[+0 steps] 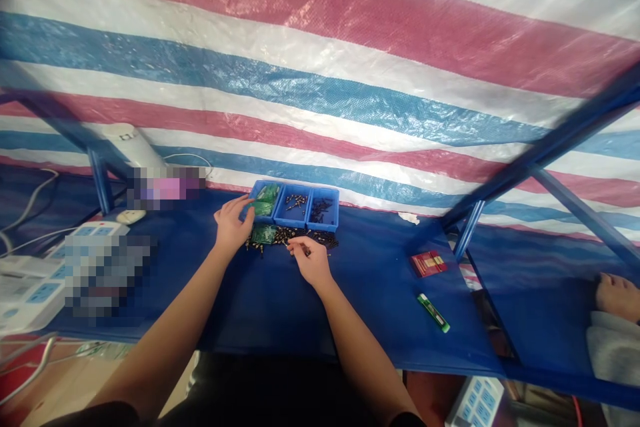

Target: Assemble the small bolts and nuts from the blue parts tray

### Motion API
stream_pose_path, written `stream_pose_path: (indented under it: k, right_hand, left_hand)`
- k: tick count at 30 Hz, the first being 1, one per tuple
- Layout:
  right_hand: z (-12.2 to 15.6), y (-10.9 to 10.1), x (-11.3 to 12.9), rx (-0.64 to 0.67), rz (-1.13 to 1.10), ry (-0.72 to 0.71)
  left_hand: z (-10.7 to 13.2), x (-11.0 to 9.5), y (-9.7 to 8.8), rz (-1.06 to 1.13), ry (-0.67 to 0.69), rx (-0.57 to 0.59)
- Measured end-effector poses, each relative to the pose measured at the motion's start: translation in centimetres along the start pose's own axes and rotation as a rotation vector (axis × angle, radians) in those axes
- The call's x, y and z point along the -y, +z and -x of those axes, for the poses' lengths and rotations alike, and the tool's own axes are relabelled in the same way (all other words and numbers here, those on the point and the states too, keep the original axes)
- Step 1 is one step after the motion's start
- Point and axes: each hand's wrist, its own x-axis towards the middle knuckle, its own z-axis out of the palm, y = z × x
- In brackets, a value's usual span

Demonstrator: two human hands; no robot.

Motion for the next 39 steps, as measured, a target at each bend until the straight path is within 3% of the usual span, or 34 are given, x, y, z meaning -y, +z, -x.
stream_pose_path:
  k: [2,6,8,21,25,28,33,36,39]
  right_hand:
    - [0.0,0.0,0.1,-0.004,0.009,0.002]
    - [0.1,0.0,0.2,-0.003,0.031,-0.004]
    - [0.2,0.1,0.2,0.0,0.045,-0.009]
    - [-0.1,-0.1,-0.2,0.0,0.059,-0.025]
    - [-0.1,-0.1,0.0,-0.015,0.096,-0.06]
    - [-0.1,-0.2,0.4,-0.072,0.119,-0.126]
    - [-0.3,-0.2,0.1,-0.059,0.093,-0.101]
    - [-0.5,-0.2,-0.4,-0.072,0.012,0.002]
    - [-0.7,-0.2,-0.6,-0.134,-0.058,0.075]
  left_hand:
    - [1.2,-0.1,-0.7,-0.026,-0.055,-0.035]
    - [3.6,-0.5,-1.3,-0.066,0.159,0.232]
    - [4.2,-0.5,-1.3,-0.066,0.221,0.299]
    - [3.4,-0.2,-1.0,-0.031,0.325,0.317]
    - [3.2,-0.6,-1.5,0.063,0.278,0.129]
    - [3.8,-2.4,-1.5,0.186,0.195,0.011]
    - [6.3,-5.6,0.2,0.49,0.053,0.136]
    - [7.5,-6.0,1.4,0.585,-0.076,0.146]
    - [8.0,-5.7,1.7,0.608,-0.072,0.167]
